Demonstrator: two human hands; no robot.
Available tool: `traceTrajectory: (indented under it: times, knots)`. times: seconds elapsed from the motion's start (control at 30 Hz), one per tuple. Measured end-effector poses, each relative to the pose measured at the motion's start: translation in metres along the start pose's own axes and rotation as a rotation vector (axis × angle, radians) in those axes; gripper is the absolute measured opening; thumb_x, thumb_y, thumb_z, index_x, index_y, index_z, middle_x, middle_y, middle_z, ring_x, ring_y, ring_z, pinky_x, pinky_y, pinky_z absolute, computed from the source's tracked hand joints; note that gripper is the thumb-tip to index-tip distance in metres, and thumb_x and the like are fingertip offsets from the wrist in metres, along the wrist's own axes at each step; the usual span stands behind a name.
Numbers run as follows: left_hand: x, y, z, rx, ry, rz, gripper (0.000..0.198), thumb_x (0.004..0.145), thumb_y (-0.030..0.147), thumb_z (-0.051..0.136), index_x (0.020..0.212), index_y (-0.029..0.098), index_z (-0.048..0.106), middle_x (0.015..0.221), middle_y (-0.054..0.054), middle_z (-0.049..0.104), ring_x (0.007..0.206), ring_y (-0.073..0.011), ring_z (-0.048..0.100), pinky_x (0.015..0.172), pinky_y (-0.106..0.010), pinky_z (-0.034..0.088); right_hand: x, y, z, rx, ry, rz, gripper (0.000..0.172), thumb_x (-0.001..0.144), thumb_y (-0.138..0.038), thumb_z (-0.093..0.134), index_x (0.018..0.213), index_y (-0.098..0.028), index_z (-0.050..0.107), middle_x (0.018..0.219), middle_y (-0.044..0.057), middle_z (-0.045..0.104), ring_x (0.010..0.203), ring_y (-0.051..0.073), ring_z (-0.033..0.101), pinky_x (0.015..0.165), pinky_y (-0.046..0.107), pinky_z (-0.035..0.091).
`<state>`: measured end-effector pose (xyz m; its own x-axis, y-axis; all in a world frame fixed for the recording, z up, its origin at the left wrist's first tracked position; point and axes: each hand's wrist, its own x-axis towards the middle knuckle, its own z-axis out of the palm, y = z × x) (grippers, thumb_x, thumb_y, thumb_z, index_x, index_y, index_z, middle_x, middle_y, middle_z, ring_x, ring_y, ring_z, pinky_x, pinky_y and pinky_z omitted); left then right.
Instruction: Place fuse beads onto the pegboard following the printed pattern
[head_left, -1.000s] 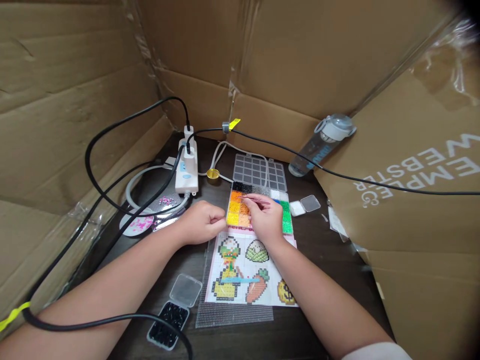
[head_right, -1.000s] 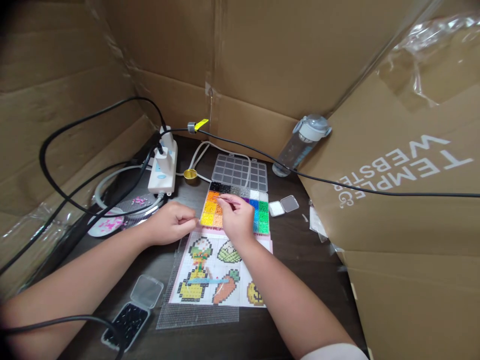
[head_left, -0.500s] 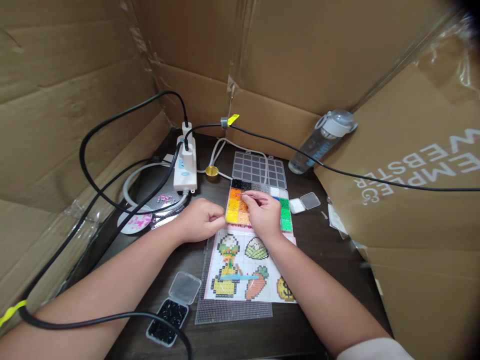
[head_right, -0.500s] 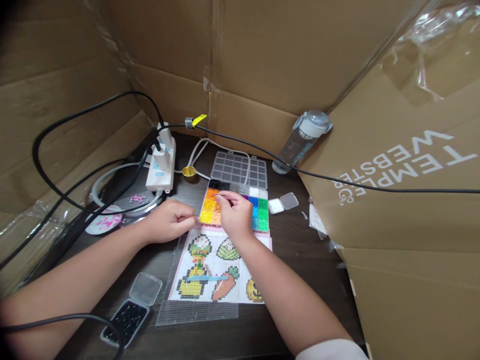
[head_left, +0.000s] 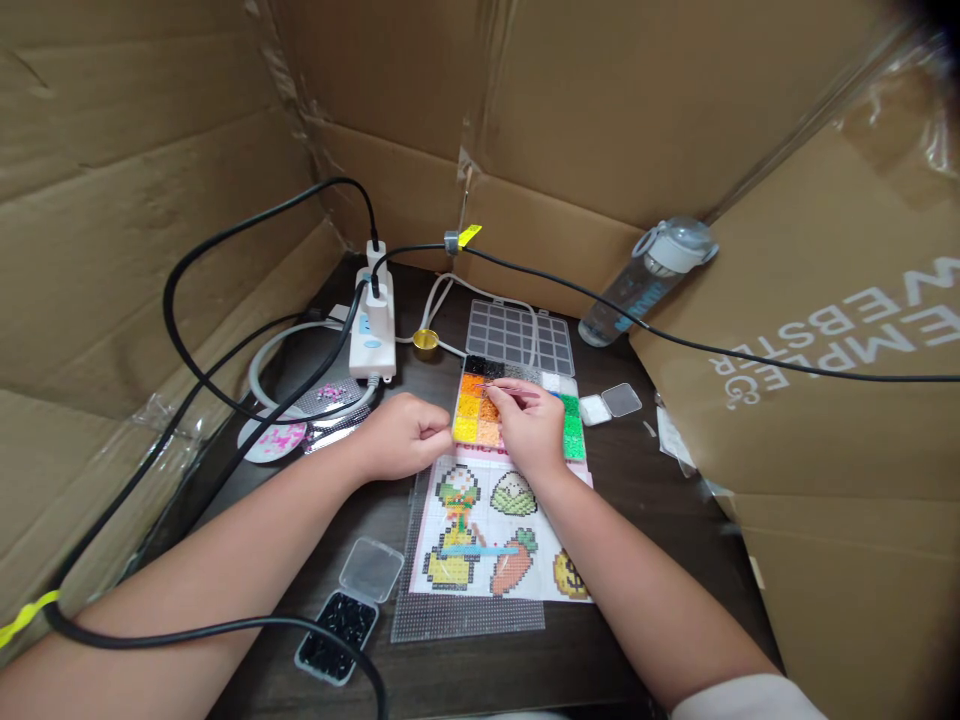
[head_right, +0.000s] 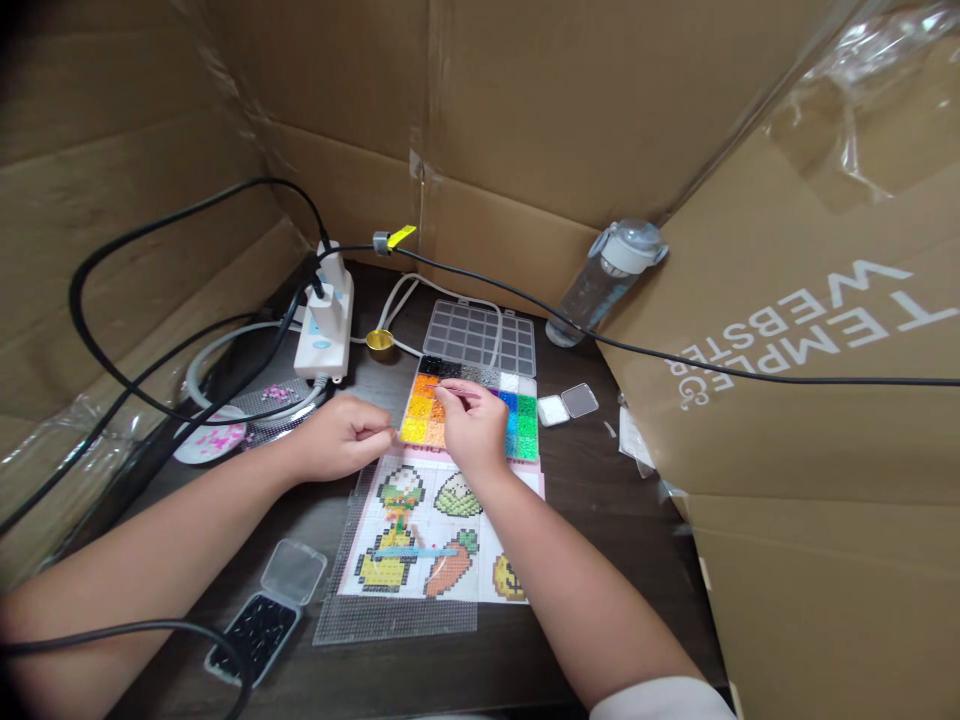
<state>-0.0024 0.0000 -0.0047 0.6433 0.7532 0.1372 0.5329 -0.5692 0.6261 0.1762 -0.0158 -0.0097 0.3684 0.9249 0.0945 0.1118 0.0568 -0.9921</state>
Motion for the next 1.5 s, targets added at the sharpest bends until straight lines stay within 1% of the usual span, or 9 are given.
traceTrajectory:
  times: [0.43, 0.63, 0.77, 0.9, 1.23, 1.37, 1.5]
  knots:
    - [-0.0001, -0.0014, 0.0008, -0.031, 0.021, 0.011, 0.033, 0.074, 0.022, 0.048, 0.047, 0.017, 0.029, 0.044, 0.006, 0.026, 0.044, -0.006, 0.027, 0.046, -0.022, 0.019, 0.0019, 0.0019, 0.0021, -0.021, -0.003, -0.017, 0.01, 0.07, -0.027, 0.07, 0.075, -0.018, 0.072, 0.075, 0.005, 0.076, 0.072, 0.019, 0.07, 0.069, 0.032, 0.057]
    - [0.0007, -0.0002, 0.0007, -0.004, 0.019, 0.024, 0.033, 0.075, 0.022, 0.047, 0.047, 0.017, 0.029, 0.044, 0.006, 0.027, 0.044, -0.0056, 0.027, 0.046, -0.022, 0.019, 0.0014, -0.0011, 0.0014, 0.004, 0.021, 0.007, 0.011, 0.069, -0.026, 0.072, 0.075, -0.017, 0.072, 0.072, 0.005, 0.075, 0.069, 0.019, 0.07, 0.067, 0.031, 0.056]
    - [0.0007, 0.0006, 0.0004, -0.003, 0.017, 0.021, 0.033, 0.075, 0.022, 0.047, 0.047, 0.017, 0.029, 0.044, 0.006, 0.027, 0.044, -0.0054, 0.028, 0.046, -0.021, 0.02, 0.0008, -0.0021, 0.0002, 0.005, 0.017, 0.035, 0.014, 0.069, -0.028, 0.072, 0.076, -0.016, 0.073, 0.074, 0.005, 0.075, 0.069, 0.019, 0.07, 0.065, 0.031, 0.056]
    - [0.0003, 0.0019, -0.0007, -0.005, 0.027, 0.023, 0.033, 0.074, 0.021, 0.047, 0.047, 0.017, 0.029, 0.044, 0.006, 0.027, 0.044, -0.0055, 0.028, 0.045, -0.021, 0.02, 0.0013, -0.0011, -0.0003, -0.022, 0.004, 0.014, 0.014, 0.07, -0.029, 0.071, 0.076, -0.016, 0.073, 0.075, 0.006, 0.075, 0.069, 0.019, 0.069, 0.064, 0.03, 0.055]
    - [0.0001, 0.0007, -0.0001, 0.003, 0.008, 0.007, 0.033, 0.075, 0.022, 0.046, 0.048, 0.017, 0.028, 0.044, 0.006, 0.027, 0.044, -0.0056, 0.028, 0.046, -0.022, 0.02, 0.0027, 0.001, 0.0014, -0.026, -0.014, -0.002, 0.011, 0.07, -0.026, 0.071, 0.074, -0.017, 0.073, 0.074, 0.005, 0.076, 0.07, 0.019, 0.07, 0.067, 0.031, 0.056]
    - [0.0, -0.0004, 0.0007, -0.005, 0.005, 0.003, 0.034, 0.075, 0.022, 0.046, 0.048, 0.017, 0.027, 0.045, 0.006, 0.026, 0.044, -0.0057, 0.027, 0.046, -0.022, 0.02, 0.0026, 0.0001, 0.0013, -0.01, 0.009, -0.004, 0.01, 0.069, -0.025, 0.071, 0.074, -0.016, 0.073, 0.075, 0.006, 0.075, 0.071, 0.019, 0.07, 0.069, 0.032, 0.056]
    - [0.0002, -0.0012, 0.0008, 0.001, 0.013, 0.012, 0.034, 0.075, 0.022, 0.047, 0.048, 0.017, 0.027, 0.045, 0.006, 0.025, 0.044, -0.0056, 0.027, 0.046, -0.022, 0.02, 0.0014, -0.0024, 0.0003, 0.007, 0.019, 0.012, 0.011, 0.069, -0.026, 0.072, 0.074, -0.016, 0.073, 0.072, 0.006, 0.075, 0.07, 0.019, 0.069, 0.066, 0.032, 0.056]
